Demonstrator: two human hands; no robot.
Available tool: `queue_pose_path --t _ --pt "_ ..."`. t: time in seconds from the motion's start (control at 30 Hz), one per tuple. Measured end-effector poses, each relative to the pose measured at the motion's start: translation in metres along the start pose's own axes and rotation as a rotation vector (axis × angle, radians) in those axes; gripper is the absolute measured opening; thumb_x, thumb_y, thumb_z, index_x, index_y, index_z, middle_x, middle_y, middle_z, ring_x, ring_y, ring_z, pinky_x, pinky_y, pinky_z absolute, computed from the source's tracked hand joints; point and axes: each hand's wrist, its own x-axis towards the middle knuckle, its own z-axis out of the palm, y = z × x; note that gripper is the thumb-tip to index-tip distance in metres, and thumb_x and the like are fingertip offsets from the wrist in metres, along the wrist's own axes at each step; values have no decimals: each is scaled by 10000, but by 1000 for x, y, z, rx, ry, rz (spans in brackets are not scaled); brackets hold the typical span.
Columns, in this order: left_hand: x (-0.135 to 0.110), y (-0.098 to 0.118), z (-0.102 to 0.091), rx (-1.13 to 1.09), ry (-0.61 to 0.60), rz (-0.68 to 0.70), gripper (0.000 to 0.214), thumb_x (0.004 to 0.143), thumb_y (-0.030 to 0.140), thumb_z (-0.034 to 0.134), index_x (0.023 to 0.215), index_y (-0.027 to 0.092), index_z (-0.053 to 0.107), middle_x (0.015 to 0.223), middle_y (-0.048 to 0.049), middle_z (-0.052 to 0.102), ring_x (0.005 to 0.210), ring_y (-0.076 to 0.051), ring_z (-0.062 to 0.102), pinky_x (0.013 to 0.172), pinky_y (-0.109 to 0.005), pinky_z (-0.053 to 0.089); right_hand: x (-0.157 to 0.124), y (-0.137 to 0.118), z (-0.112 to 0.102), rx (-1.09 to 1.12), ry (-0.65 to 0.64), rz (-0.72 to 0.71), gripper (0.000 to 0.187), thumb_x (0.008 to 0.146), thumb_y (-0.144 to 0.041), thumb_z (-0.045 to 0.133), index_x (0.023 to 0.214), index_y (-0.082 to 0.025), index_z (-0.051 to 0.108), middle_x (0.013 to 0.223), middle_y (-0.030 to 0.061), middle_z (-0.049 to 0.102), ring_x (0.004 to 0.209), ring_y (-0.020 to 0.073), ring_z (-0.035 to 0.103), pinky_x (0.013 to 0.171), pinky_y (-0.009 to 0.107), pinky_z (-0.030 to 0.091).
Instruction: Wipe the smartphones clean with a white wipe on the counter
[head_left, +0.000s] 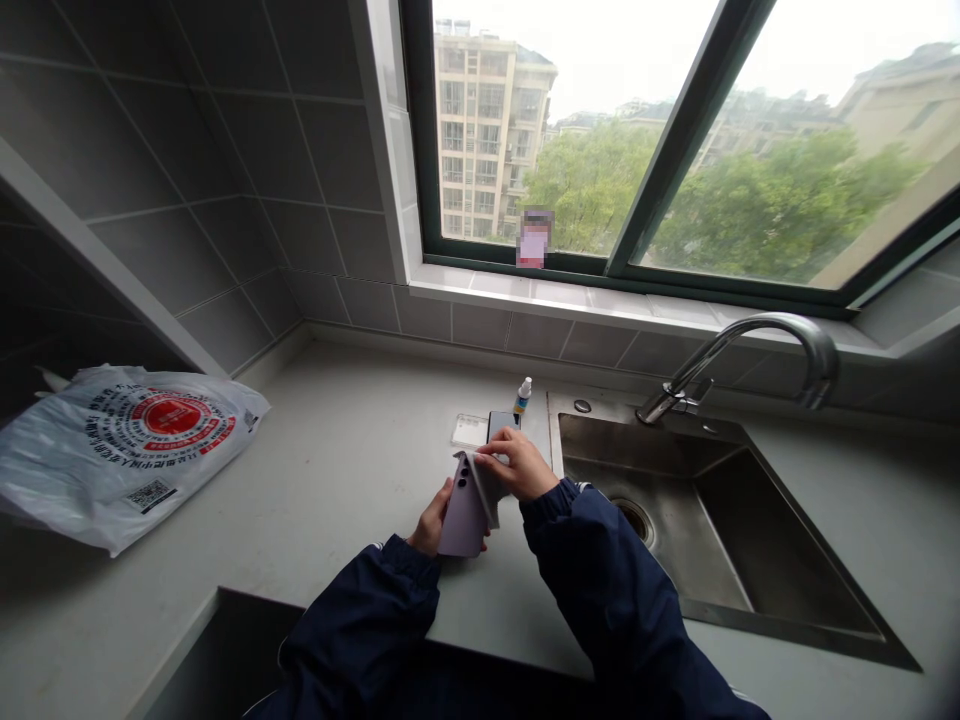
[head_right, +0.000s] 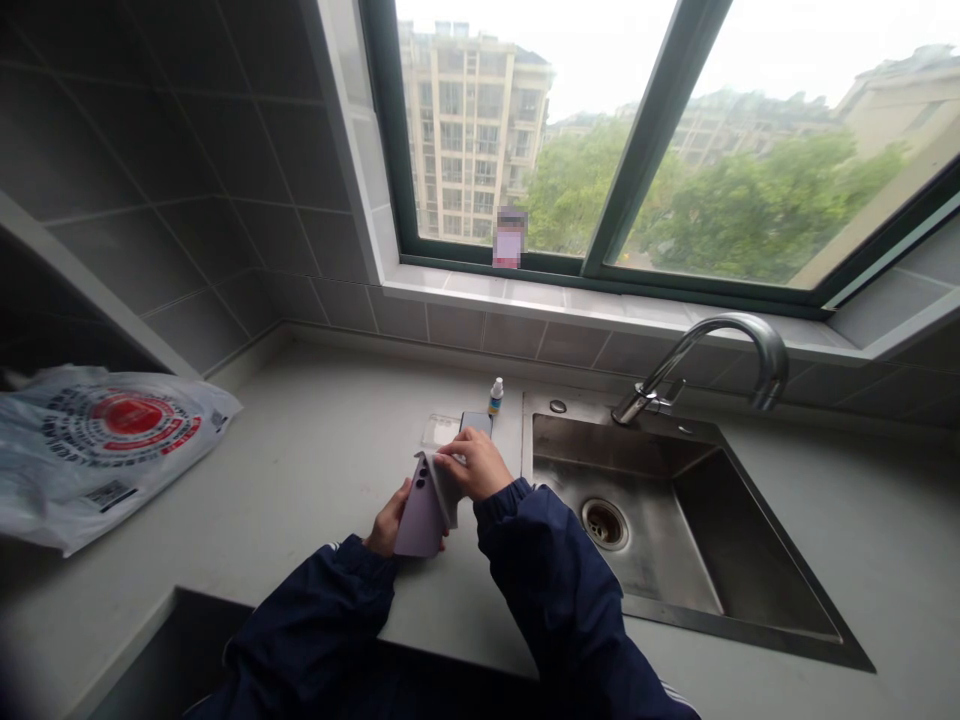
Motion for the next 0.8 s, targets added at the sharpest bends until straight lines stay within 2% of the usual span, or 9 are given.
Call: queue_pose_path --t 0.1,0.2,0.33,0.43,0.8 --pt "1 -1 0 -20 -53 11 689 921 593 296 1046 26 666 859 -223 708 693 -294 678 606 -413 543 7 -6 3 -30 -63 -37 272 885 -443 615 891 -225 778 801 47 645 759 193 605 738 319 469" --pt "3 -2 0 -53 -102 46 699 921 595 292 1079 15 647 945 -224 697 751 -296 678 614 -415 556 10 -11 8 -12 -86 -38 258 911 -392 583 951 -218 768 860 51 704 782 191 647 731 291 482" --pt "5 -4 -2 -53 -92 33 735 906 628 296 1021 -6 649 830 -223 698 691 -291 675 582 -402 547 8 -13 12 51 -75 19 273 908 -379 585 1014 -188 749 933 71 740 875 214 675 772 296 505" --pt "6 -4 -2 -45 -82 25 737 909 625 290 1009 -11 650 800 -220 696 679 -290 674 584 -402 544 5 -9 11 106 -92 66 320 904 -428 581 990 -171 750 900 76 744 845 216 682 748 299 516" --pt "1 2 0 -21 -93 -15 729 921 609 257 1037 3 646 821 -220 702 686 -291 675 611 -410 535 2 8 -4 268 -293 128 466 779 -564 684 948 -131 719 818 47 682 701 161 621 599 239 462"
